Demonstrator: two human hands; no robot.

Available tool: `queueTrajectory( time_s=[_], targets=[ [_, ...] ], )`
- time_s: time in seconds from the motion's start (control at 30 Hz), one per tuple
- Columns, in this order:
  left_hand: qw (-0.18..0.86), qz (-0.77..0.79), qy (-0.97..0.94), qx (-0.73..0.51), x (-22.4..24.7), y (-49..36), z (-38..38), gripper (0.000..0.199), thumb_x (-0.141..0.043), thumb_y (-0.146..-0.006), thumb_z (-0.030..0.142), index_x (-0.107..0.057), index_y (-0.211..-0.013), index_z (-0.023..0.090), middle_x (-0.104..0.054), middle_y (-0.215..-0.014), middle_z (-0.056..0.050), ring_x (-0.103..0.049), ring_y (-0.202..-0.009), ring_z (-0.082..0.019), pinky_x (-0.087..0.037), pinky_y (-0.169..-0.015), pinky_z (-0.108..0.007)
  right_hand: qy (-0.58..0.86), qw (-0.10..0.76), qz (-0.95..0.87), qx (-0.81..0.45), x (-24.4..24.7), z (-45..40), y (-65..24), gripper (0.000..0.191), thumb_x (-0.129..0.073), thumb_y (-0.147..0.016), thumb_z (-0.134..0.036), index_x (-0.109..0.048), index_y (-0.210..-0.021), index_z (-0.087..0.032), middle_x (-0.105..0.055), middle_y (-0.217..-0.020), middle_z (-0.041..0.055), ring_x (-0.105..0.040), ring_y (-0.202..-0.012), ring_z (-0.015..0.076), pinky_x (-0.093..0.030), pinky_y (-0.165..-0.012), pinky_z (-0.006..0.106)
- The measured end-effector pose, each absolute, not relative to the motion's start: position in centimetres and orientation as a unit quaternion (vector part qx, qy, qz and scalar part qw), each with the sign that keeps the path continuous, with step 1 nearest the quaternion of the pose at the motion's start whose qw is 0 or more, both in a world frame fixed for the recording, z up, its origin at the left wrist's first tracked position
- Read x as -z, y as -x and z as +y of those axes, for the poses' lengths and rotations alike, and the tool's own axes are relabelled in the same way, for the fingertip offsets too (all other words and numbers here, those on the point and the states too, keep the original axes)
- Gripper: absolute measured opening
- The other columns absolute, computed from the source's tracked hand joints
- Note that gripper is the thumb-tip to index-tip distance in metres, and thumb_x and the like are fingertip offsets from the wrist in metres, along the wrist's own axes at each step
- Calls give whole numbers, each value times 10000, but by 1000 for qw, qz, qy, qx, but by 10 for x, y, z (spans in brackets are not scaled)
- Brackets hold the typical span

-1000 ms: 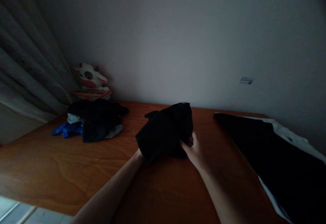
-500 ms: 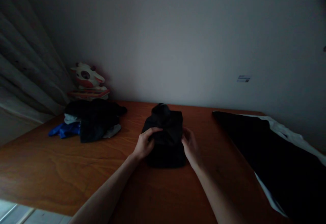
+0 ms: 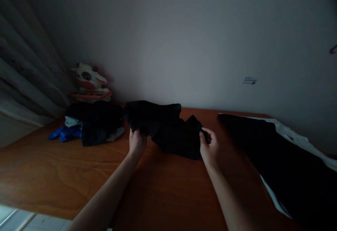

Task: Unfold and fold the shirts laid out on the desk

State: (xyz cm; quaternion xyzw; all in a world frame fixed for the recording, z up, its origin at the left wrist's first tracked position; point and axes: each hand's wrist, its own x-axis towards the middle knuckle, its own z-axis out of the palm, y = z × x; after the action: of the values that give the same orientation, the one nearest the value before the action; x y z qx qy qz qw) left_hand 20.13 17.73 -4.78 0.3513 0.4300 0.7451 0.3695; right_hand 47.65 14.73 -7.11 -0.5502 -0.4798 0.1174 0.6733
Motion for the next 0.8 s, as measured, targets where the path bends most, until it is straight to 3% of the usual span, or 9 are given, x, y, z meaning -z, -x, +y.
queueTrajectory(
  time_s=[0.13, 0.23, 0.4, 0.57, 0.63, 0.7, 0.73, 0.8],
  targets=[
    [364, 447, -317, -753, 53, -197, 181, 304, -581, -724, 315, -587, -1022, 252, -650, -974, -15, -645, -920, -176, -532, -803, -285, 593, 643, -485, 28, 68, 146, -490, 255, -598, -847, -408, -676, -973, -199, -677, -1021, 129, -630, -1009, 289, -501, -912, 470],
    [322, 498, -303, -746, 59, -195, 182, 346, -538, -683, 283, -507, -1025, 242, -573, -955, -7, -596, -883, -158, -499, -803, -271, 609, 571, -540, 103, 69, 146, -496, 246, -634, -823, -411, -688, -944, -204, -647, -1141, 155, -595, -1128, 325, -458, -987, 510],
    [246, 530, -366, -724, 55, -197, 175, 451, -609, -699, 267, -377, -1086, 252, -496, -1040, -20, -568, -951, -155, -479, -847, -283, 575, 449, -683, 33, 69, 139, -492, 488, -597, -883, -477, -603, -1301, -225, -684, -1232, 130, -618, -1158, 321, -458, -962, 491],
    [317, 525, -384, -690, 46, -205, 165, 463, -653, -750, 340, -394, -1124, 253, -549, -1052, -32, -599, -1006, -193, -512, -826, -301, 603, 301, -738, 39, 67, 130, -491, 690, -683, -828, -493, -510, -1467, -298, -724, -1082, 94, -641, -1035, 334, -428, -881, 479],
    [349, 503, -382, -692, 44, -208, 164, 460, -665, -760, 365, -411, -1128, 260, -581, -1070, -34, -612, -1025, -197, -521, -819, -297, 596, 273, -754, 39, 66, 129, -490, 546, -689, -839, -465, -617, -1361, -324, -734, -1057, 81, -649, -1015, 318, -415, -872, 452],
    [373, 474, -382, -700, 43, -211, 164, 467, -678, -765, 392, -418, -1133, 273, -608, -1097, -31, -626, -1023, -189, -526, -805, -286, 587, 287, -757, 24, 66, 131, -490, 297, -646, -883, -451, -735, -1133, -317, -750, -1010, 65, -670, -980, 294, -408, -873, 436],
    [383, 463, -381, -703, 42, -211, 164, 450, -680, -769, 409, -432, -1119, 275, -619, -1096, -27, -633, -1006, -183, -529, -789, -278, 583, 312, -750, 12, 66, 133, -489, 244, -612, -908, -460, -755, -1028, -303, -757, -989, 60, -682, -963, 283, -410, -876, 430],
    [391, 453, -380, -706, 41, -210, 165, 371, -671, -780, 436, -486, -1051, 263, -637, -1049, -16, -643, -950, -170, -531, -746, -258, 576, 397, -714, -25, 66, 138, -491, 317, -564, -926, -527, -748, -915, -269, -764, -942, 64, -699, -917, 267, -431, -863, 410]
  ],
)
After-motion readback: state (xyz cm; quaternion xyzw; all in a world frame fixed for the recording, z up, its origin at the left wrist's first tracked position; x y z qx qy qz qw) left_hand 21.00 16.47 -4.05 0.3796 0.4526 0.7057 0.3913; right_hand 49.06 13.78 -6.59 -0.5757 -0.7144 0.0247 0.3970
